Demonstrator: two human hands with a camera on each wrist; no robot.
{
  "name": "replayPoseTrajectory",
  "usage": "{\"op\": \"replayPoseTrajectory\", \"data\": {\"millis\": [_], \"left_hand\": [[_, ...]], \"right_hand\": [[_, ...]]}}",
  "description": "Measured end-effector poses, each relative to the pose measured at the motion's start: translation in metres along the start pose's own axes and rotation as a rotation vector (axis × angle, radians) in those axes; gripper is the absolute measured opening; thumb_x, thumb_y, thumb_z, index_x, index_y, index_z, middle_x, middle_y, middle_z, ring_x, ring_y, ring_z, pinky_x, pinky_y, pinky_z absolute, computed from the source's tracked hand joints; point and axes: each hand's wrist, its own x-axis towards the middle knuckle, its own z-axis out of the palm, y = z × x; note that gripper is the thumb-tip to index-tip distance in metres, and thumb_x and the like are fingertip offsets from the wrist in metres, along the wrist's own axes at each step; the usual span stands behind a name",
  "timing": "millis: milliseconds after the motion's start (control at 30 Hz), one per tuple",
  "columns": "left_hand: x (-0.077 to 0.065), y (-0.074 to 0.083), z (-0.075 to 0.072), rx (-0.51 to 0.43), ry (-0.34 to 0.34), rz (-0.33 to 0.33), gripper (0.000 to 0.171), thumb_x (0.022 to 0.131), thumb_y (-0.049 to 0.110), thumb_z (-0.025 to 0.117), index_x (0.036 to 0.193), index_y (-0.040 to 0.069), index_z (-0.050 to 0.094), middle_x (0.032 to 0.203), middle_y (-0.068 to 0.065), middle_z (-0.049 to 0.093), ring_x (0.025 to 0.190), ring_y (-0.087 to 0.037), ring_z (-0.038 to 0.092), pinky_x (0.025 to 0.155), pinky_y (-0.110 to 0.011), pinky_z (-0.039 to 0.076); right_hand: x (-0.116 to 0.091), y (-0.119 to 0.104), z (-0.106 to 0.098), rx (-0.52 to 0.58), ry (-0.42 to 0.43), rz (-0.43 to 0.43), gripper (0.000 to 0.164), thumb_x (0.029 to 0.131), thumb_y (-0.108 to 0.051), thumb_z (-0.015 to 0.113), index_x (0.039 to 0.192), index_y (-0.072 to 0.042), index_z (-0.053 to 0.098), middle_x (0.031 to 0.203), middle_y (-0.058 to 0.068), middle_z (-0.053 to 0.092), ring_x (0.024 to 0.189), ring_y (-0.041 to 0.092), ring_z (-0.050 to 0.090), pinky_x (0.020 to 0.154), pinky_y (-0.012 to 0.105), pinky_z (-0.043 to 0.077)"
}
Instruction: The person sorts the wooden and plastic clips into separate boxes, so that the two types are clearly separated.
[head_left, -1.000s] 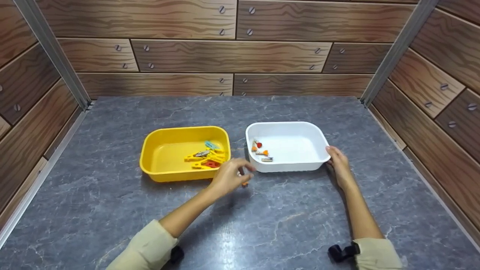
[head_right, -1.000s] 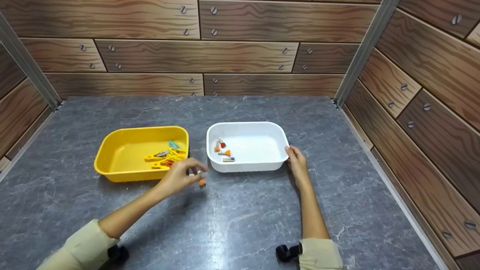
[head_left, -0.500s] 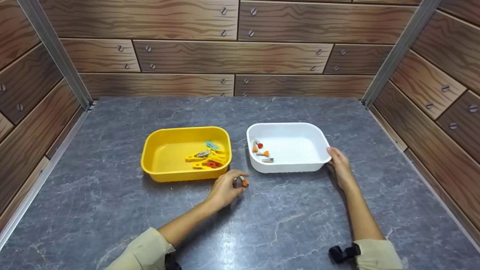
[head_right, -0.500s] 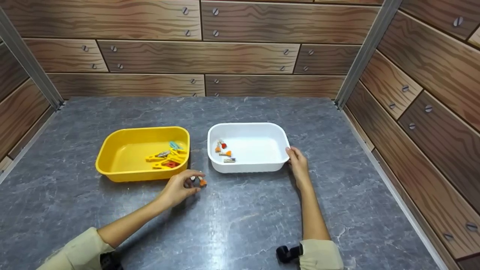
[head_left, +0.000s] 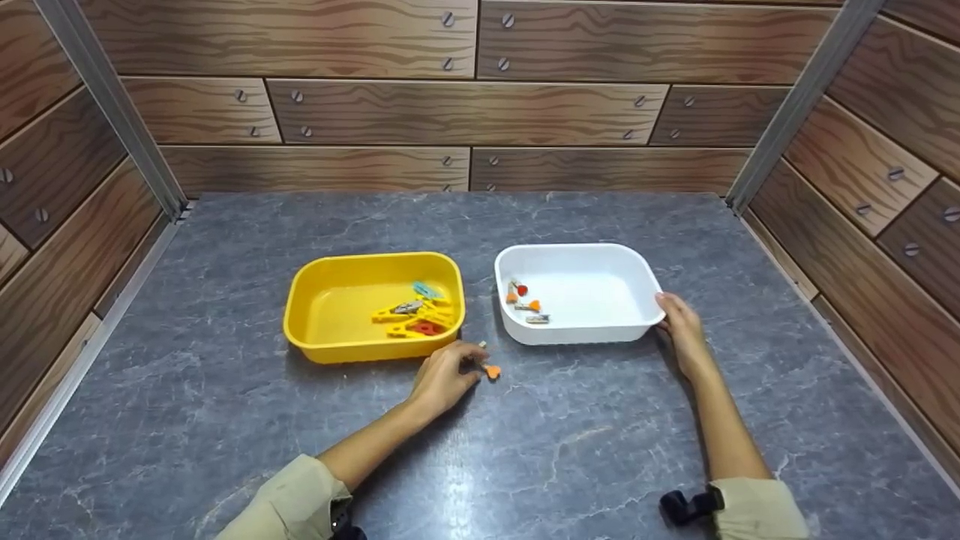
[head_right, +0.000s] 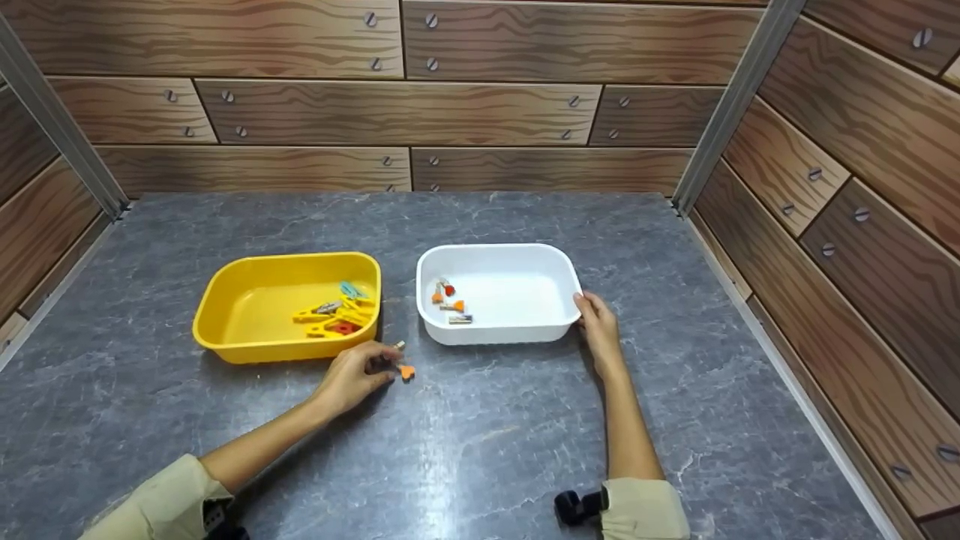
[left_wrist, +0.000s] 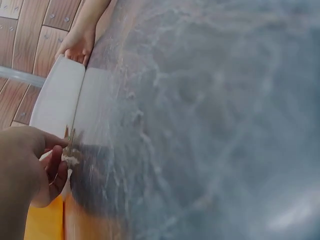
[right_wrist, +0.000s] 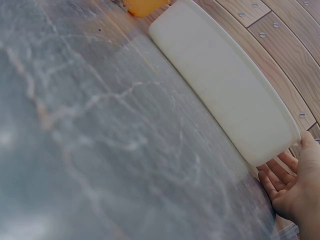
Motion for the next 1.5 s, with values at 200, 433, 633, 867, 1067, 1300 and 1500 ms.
{"op": "replayPoseTrajectory", "data": {"millis": [200, 433, 633, 867, 1067, 1300, 1500], "left_hand": [[0.000, 0.000, 0.001, 0.006, 0.016, 0.008, 0.027, 0.071, 0.002, 0.076, 0.096, 0.007, 0.070, 0.093, -0.003, 0.064, 0.084, -0.019, 0.060, 0.073, -0.032, 0.048], [-0.001, 0.002, 0.003, 0.030, -0.028, -0.040, 0.015, 0.073, 0.009, 0.076, 0.087, 0.012, 0.071, 0.085, 0.003, 0.064, 0.078, -0.013, 0.061, 0.066, -0.029, 0.048], [-0.001, 0.004, 0.001, 0.065, -0.056, -0.043, 0.011, 0.074, 0.011, 0.076, 0.083, 0.013, 0.072, 0.084, 0.003, 0.064, 0.078, -0.014, 0.061, 0.065, -0.030, 0.048], [0.000, 0.006, 0.000, 0.048, -0.080, -0.073, 0.010, 0.074, 0.010, 0.074, 0.084, 0.013, 0.072, 0.085, 0.003, 0.065, 0.078, -0.012, 0.061, 0.066, -0.029, 0.048], [0.000, 0.009, -0.001, 0.010, -0.088, -0.076, 0.010, 0.075, 0.009, 0.073, 0.084, 0.013, 0.072, 0.084, 0.003, 0.066, 0.079, -0.012, 0.062, 0.067, -0.030, 0.048], [0.001, 0.013, -0.003, -0.003, -0.106, -0.075, 0.009, 0.075, 0.010, 0.073, 0.084, 0.013, 0.072, 0.086, 0.004, 0.067, 0.082, -0.013, 0.062, 0.068, -0.030, 0.049], [0.004, 0.017, -0.007, 0.039, -0.118, -0.014, 0.009, 0.076, 0.014, 0.074, 0.085, 0.013, 0.074, 0.085, 0.005, 0.069, 0.082, -0.015, 0.064, 0.067, -0.030, 0.049]], "right_hand": [[-0.001, -0.001, 0.002, 0.004, 0.010, -0.006, 0.048, 0.098, -0.023, 0.044, 0.126, 0.016, 0.037, 0.093, -0.003, 0.057, 0.087, 0.006, 0.054, 0.077, 0.018, 0.043], [-0.001, -0.001, 0.003, 0.017, 0.012, -0.011, 0.046, 0.098, -0.021, 0.043, 0.125, 0.016, 0.038, 0.093, -0.003, 0.057, 0.087, 0.006, 0.055, 0.077, 0.018, 0.043], [0.000, -0.001, 0.002, 0.017, 0.017, -0.010, 0.045, 0.098, -0.021, 0.043, 0.124, 0.016, 0.039, 0.094, -0.003, 0.056, 0.087, 0.005, 0.055, 0.078, 0.018, 0.043], [-0.001, -0.001, 0.002, 0.013, 0.009, -0.012, 0.048, 0.098, -0.022, 0.044, 0.126, 0.016, 0.037, 0.095, -0.004, 0.056, 0.088, 0.005, 0.054, 0.079, 0.018, 0.043], [-0.001, -0.001, 0.001, -0.013, -0.009, -0.011, 0.049, 0.098, -0.024, 0.043, 0.127, 0.016, 0.037, 0.100, 0.001, 0.055, 0.091, 0.007, 0.054, 0.080, 0.019, 0.042], [-0.001, -0.001, 0.002, 0.009, 0.006, -0.005, 0.048, 0.097, -0.024, 0.045, 0.124, 0.015, 0.039, 0.097, 0.000, 0.056, 0.088, 0.007, 0.055, 0.078, 0.019, 0.043], [-0.001, 0.000, 0.002, 0.017, 0.006, -0.023, 0.046, 0.097, -0.022, 0.044, 0.122, 0.016, 0.040, 0.094, -0.001, 0.057, 0.087, 0.006, 0.055, 0.077, 0.019, 0.043]]}}
